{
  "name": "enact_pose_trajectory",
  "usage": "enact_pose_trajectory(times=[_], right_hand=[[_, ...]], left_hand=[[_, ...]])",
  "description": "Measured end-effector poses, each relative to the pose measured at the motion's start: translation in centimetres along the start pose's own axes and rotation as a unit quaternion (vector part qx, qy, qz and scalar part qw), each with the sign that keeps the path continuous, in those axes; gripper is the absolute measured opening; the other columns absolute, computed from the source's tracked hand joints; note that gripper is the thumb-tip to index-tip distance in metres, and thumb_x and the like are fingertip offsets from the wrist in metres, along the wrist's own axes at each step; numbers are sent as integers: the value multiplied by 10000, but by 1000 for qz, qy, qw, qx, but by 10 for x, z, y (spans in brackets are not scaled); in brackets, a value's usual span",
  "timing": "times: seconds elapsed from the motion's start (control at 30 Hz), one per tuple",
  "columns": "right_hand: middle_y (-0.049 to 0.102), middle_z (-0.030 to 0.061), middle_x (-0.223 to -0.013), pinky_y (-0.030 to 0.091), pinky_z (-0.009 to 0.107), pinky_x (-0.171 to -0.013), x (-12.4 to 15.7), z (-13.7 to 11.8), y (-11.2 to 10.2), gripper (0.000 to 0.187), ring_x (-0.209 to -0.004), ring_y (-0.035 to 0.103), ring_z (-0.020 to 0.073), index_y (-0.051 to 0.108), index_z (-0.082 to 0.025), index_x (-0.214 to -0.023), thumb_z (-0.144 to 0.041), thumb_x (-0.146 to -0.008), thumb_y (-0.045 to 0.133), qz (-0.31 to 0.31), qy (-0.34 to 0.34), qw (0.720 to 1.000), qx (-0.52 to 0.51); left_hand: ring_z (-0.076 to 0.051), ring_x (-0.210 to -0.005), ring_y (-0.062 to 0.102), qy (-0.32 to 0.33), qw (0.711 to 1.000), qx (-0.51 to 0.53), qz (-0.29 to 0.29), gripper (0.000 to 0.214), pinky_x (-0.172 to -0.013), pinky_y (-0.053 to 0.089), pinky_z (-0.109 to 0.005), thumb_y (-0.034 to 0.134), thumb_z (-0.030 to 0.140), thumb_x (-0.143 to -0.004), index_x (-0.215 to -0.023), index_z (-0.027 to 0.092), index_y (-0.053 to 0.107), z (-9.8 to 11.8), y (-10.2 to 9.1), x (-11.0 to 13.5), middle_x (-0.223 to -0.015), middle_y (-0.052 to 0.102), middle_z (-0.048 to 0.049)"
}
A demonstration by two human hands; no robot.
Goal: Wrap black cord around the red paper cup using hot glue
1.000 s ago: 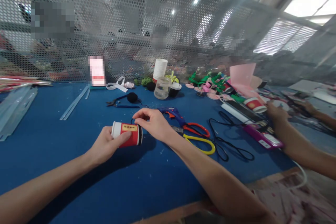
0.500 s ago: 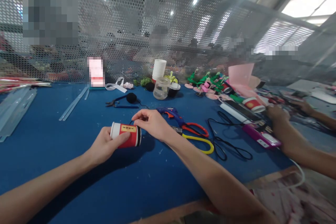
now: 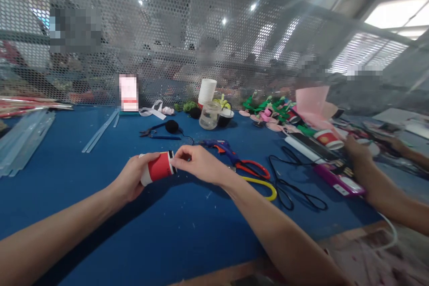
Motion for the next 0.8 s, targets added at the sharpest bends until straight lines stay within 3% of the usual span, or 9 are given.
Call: enact_pose_trajectory(times=[0.3,0.43,0.57,0.67,0.8], right_hand=[[460,-34,-560,313,205,-480,-2,8,8,174,-507,395,79,506,-153,-633,-309,-709,518,-9,20,998,-58],[452,-36,-548,299,204,-469,-3,8,9,170,-502,383,77,496,-153,-610,-289,-710,514,-10,23,999,-33],[463,-31,-545,305,202,-467,-4,12,15,183,-494,391,76,476,-154,-593,-278,-727,490,-22,37,999,-26],[463,-33,-538,306,199,-468,-5,14,19,169,-495,394,75,477,-157,-578,-245,-721,498,-19,32,999,12],[550,-1,-606,336,212,-497,-3,21,8,189,-542,474,100,539,-163,-654,-329,-734,498,-24,36,992,117]], left_hand=[[-82,-419,475,13,1000,-22,7,200,-400,332,-184,615,271,-575,-683,103,607,2,-4,-4,-504,569,10],[-92,-447,489,4,999,-45,-7,222,-422,342,-192,613,282,-590,-724,105,608,1,-4,-7,-554,592,-5],[-81,-409,459,16,997,-72,-3,225,-404,317,-184,611,334,-598,-643,114,588,4,-6,-8,-482,551,16],[-76,-411,451,24,994,-111,-2,263,-415,310,-180,619,373,-584,-618,116,575,4,-7,-10,-477,548,19],[-116,-505,501,33,974,-221,-34,373,-475,336,-202,600,426,-585,-768,101,605,4,-5,-12,-604,608,-27]])
Point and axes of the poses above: each hand's wrist, its own x-axis away from the middle knuckle, its own y-axis out of the palm, z = x × y, the point moved 7 cm from there along -x, towards the middle knuckle
